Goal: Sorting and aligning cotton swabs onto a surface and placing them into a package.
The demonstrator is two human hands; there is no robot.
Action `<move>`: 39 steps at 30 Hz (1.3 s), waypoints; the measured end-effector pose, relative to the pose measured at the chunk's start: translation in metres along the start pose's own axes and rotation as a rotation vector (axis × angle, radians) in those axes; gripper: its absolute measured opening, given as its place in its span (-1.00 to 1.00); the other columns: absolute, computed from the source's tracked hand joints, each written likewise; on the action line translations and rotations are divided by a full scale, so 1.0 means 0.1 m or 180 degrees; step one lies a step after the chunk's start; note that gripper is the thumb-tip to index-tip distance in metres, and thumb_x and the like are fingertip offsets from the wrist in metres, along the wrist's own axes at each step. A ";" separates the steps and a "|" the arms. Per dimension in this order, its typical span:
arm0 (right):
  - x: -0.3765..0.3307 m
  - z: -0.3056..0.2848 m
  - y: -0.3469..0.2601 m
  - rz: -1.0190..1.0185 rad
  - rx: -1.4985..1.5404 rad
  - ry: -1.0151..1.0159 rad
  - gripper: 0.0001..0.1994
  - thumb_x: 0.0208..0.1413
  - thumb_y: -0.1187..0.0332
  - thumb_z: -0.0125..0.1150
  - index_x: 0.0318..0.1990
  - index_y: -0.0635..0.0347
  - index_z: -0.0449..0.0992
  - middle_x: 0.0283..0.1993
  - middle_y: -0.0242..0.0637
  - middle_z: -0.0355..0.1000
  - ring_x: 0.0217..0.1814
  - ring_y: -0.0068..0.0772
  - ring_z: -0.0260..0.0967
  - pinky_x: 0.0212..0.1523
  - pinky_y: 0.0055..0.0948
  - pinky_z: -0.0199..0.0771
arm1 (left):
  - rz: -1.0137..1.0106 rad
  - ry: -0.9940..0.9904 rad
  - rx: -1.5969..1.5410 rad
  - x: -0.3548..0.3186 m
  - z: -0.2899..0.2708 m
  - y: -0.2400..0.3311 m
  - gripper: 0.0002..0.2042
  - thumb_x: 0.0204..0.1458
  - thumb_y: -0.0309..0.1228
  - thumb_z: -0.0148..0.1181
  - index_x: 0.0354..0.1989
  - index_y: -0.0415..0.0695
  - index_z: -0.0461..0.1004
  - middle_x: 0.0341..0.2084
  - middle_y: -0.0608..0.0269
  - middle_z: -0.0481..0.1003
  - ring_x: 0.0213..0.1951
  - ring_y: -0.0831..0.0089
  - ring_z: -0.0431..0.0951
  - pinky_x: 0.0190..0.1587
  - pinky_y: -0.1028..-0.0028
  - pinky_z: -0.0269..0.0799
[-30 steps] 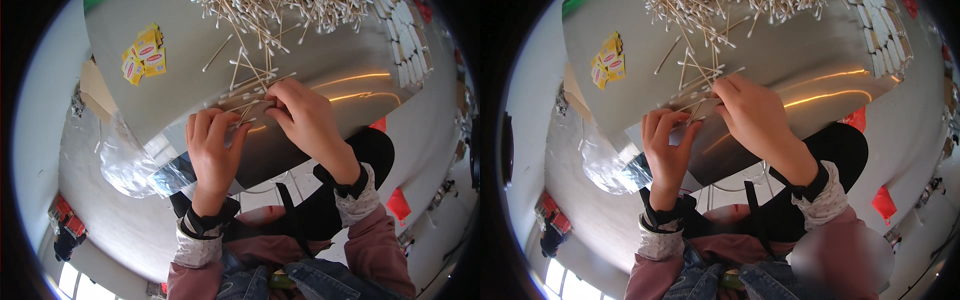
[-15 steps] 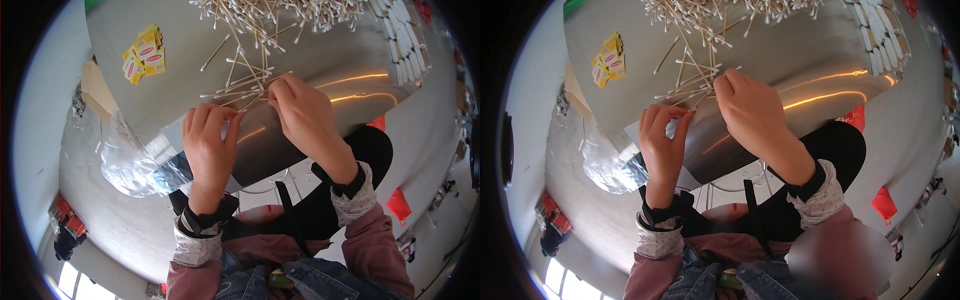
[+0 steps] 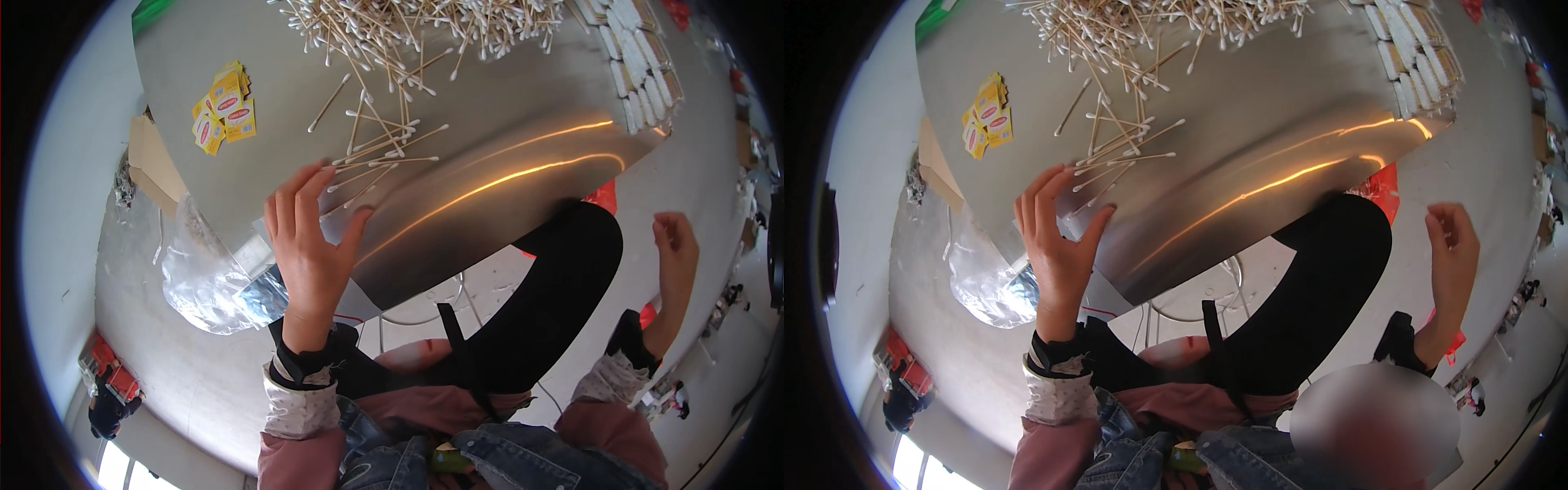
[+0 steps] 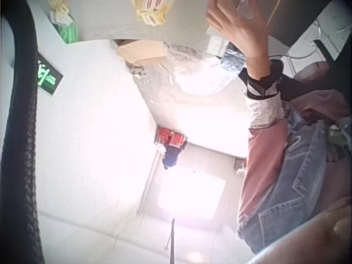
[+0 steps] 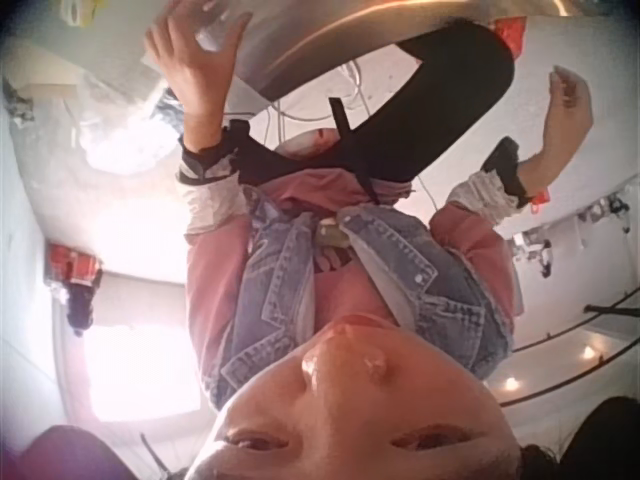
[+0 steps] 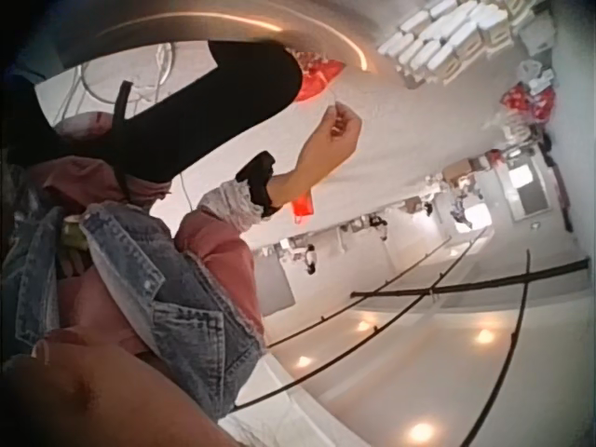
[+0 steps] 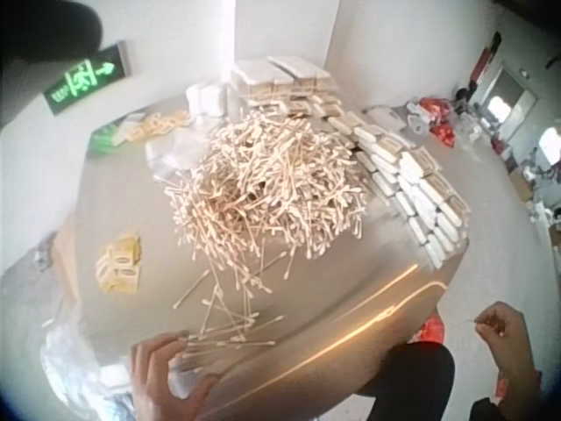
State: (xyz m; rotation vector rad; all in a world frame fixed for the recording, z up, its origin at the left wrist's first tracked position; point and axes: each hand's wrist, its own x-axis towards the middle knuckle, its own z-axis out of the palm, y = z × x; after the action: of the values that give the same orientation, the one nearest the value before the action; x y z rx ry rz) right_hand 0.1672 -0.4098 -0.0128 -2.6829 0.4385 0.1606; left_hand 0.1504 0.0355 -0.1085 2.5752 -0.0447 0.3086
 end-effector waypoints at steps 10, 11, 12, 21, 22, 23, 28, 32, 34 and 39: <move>0.20 0.46 -0.48 -0.0654 0.0477 0.0148 -0.56 0.13 0.45 0.31 0.20 0.14 0.45 0.16 -0.28 0.47 0.15 -0.36 0.44 0.04 -0.39 0.41 | 0.0229 -0.0137 -0.0268 0.60 0.06 -0.17 -0.16 -0.30 -0.48 0.55 0.30 -0.14 0.32 0.08 0.13 0.52 0.16 0.13 0.43 0.24 0.20 0.30; 0.19 0.56 -0.95 -0.1307 0.0508 -0.0099 -0.52 0.10 0.46 0.34 0.21 0.13 0.44 0.20 -0.26 0.44 0.21 -0.32 0.40 0.11 -0.36 0.39 | 0.0260 -0.0266 -0.0243 0.61 0.05 -0.19 -0.18 -0.29 -0.50 0.54 0.29 -0.14 0.34 0.03 0.15 0.55 0.11 0.14 0.47 0.22 0.20 0.31; 0.16 0.71 -1.37 -0.1961 0.0552 -0.0354 -0.47 0.06 0.47 0.36 0.23 0.13 0.43 0.23 -0.24 0.42 0.27 -0.28 0.37 0.17 -0.34 0.37 | 0.0287 -0.0400 -0.0201 0.61 0.03 -0.21 -0.20 -0.28 -0.51 0.53 0.28 -0.14 0.35 -0.03 0.17 0.58 0.07 0.16 0.50 0.20 0.20 0.31; 0.41 1.85 -2.15 -0.3681 0.0303 -0.0676 -0.35 -0.18 0.51 0.45 0.19 0.10 0.44 0.25 -0.33 0.39 0.37 -0.12 0.25 0.30 -0.15 0.30 | 0.0132 -0.0156 -0.0443 0.31 0.03 -0.18 -0.47 -0.17 -0.60 0.46 0.08 -0.18 0.53 -0.09 0.17 0.60 -0.05 0.19 0.55 0.01 0.27 0.47; 0.42 1.87 -2.15 -0.3771 0.0362 -0.0626 -0.43 -0.17 0.50 0.43 0.11 0.15 0.47 0.15 -0.29 0.46 0.34 -0.12 0.28 0.27 -0.14 0.31 | 0.0108 -0.0177 -0.0430 0.32 0.04 -0.20 -0.47 -0.17 -0.60 0.46 0.08 -0.18 0.53 -0.09 0.17 0.60 -0.05 0.19 0.55 0.01 0.27 0.47; 0.44 1.89 -2.15 -0.3764 0.0376 -0.0654 -0.43 -0.17 0.50 0.43 0.11 0.15 0.47 0.15 -0.29 0.46 0.34 -0.12 0.28 0.27 -0.14 0.31 | 0.0205 -0.0156 -0.0464 0.34 0.06 -0.22 -0.53 -0.16 -0.61 0.44 0.02 -0.19 0.55 -0.10 0.16 0.61 -0.06 0.19 0.56 0.00 0.28 0.48; 0.52 1.83 -2.09 -0.3719 0.0476 -0.0267 -0.64 -0.18 0.50 0.42 -0.12 0.17 0.57 -0.07 -0.39 0.55 0.19 -0.24 0.38 0.13 -0.25 0.37 | 0.0385 -0.0212 -0.0510 0.44 0.11 -0.17 -0.67 -0.15 -0.65 0.40 -0.13 -0.21 0.60 -0.13 0.16 0.62 -0.10 0.19 0.58 -0.04 0.31 0.51; 0.54 1.83 -1.98 -0.3707 0.0564 -0.0245 -0.70 -0.16 0.50 0.39 -0.18 0.15 0.57 -0.11 -0.40 0.54 0.12 -0.27 0.41 0.09 -0.27 0.38 | 0.0611 -0.0027 -0.0545 0.46 0.24 -0.13 -0.71 -0.17 -0.60 0.39 -0.20 -0.18 0.60 -0.19 0.24 0.62 -0.17 0.22 0.59 -0.11 0.30 0.50; 0.55 1.85 -1.97 -0.3798 0.0700 -0.0241 -0.77 -0.15 0.51 0.35 -0.26 0.15 0.57 -0.18 -0.42 0.53 0.03 -0.29 0.42 0.03 -0.28 0.40 | 0.0708 -0.0030 -0.0575 0.49 0.26 -0.11 -0.72 -0.17 -0.60 0.38 -0.21 -0.18 0.60 -0.19 0.24 0.62 -0.17 0.23 0.59 -0.12 0.30 0.51; 0.56 1.90 -1.92 -0.3807 0.0797 -0.0151 -0.83 -0.14 0.53 0.29 -0.32 0.16 0.56 -0.26 -0.42 0.50 -0.07 -0.28 0.42 -0.05 -0.29 0.43 | 0.0891 -0.0138 -0.0609 0.50 0.28 -0.08 -0.77 -0.14 -0.66 0.38 -0.25 -0.22 0.63 -0.24 0.20 0.64 -0.20 0.24 0.60 -0.15 0.35 0.52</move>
State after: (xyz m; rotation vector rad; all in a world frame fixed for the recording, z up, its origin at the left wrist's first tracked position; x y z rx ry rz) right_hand 0.2738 -0.1800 -0.1220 -2.2397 -1.0779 -0.1747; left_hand 0.2056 0.0294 -0.1250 2.3838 -0.4324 0.3339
